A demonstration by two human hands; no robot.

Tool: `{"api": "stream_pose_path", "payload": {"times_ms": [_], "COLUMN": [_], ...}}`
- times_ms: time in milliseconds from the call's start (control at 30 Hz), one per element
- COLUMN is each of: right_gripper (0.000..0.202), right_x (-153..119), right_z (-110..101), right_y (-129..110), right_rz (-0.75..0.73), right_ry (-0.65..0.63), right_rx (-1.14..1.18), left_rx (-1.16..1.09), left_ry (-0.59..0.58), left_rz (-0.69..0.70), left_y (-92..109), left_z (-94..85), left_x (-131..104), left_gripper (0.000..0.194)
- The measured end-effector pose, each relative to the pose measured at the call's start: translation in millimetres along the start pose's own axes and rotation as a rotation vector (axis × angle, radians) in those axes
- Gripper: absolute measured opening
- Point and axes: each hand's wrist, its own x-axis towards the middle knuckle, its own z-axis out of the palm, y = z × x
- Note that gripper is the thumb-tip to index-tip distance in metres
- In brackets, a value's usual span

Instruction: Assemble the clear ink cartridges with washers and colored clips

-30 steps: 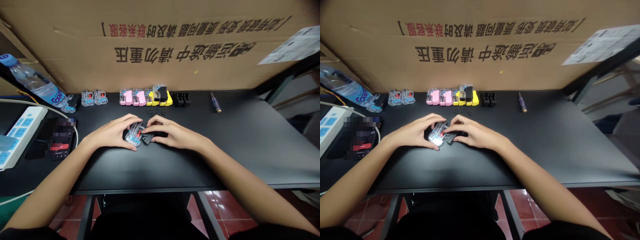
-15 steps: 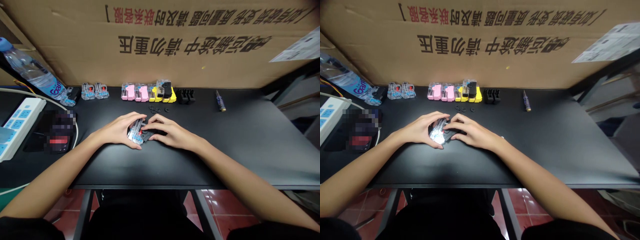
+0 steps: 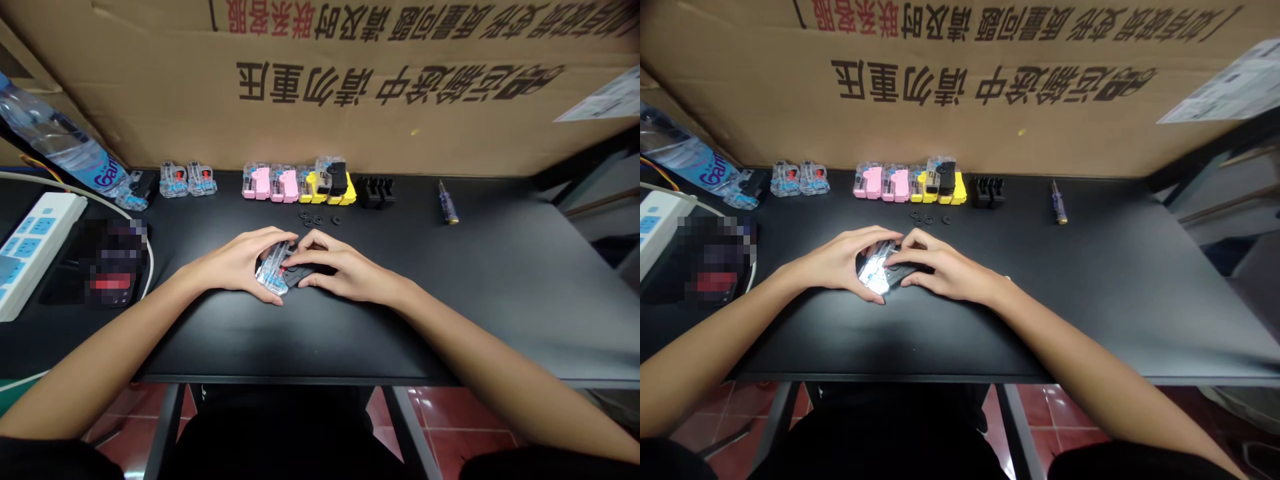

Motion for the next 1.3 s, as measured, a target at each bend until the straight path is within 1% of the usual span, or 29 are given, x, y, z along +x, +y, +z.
{"api": "stream_pose_path", "payload": {"times_ms": [67,167,200,300,333,433,467,567,667,867,1100,1167,1300], "right_gripper": [0.036,0.052,0.053,0.044,0.043,0.054,0.053,0.039,0.037,0.035,0.035,0.037,0.048], "right_x": [0,-1,-1,-2,-3,-5,-5,-6,-4,-2,-3,-3,-2], "right_z": [2,1,-1,-9,-12,-20,-22,-26,-24,-17,-17,-14,-7], "right_y": [1,1,1,0,0,2,2,3,1,-1,-1,-2,0], "right_rz": [0.006,0.046,0.063,0.098,0.105,0.130,0.141,0.154,0.129,0.073,0.066,0.074,0.092], "right_ry": [0.022,0.054,0.057,0.024,0.007,-0.008,-0.006,-0.035,-0.058,-0.033,-0.050,-0.032,0.016], "right_rx": [-0.031,-0.116,-0.138,-0.136,-0.120,-0.125,-0.146,-0.156,-0.086,-0.063,-0.020,-0.024,-0.032], "left_rx": [0.008,0.017,0.021,0.030,0.033,0.035,0.037,0.050,0.060,0.044,0.036,0.026,0.018], "left_ry": [0.007,0.010,0.010,0.015,0.018,0.013,0.010,0.005,-0.006,-0.008,-0.009,-0.006,-0.016], "left_rz": [0.004,-0.002,-0.006,-0.015,-0.018,-0.027,-0.027,-0.018,-0.007,0.017,0.040,0.049,0.044], "left_y": [0,0,0,0,0,0,0,-1,-1,-2,-5,-5,-5], "left_z": [1.1,1.6,1.3,-0.1,-0.8,-2.9,-3.7,-5.8,-6.9,-7.2,-8.4,-8.3,-8.8], "left_x": [1,1,0,0,0,0,0,-1,-1,-2,-2,-2,-2], "left_gripper": [0.104,0.105,0.106,0.106,0.106,0.105,0.105,0.106,0.106,0.104,0.105,0.104,0.104]}}
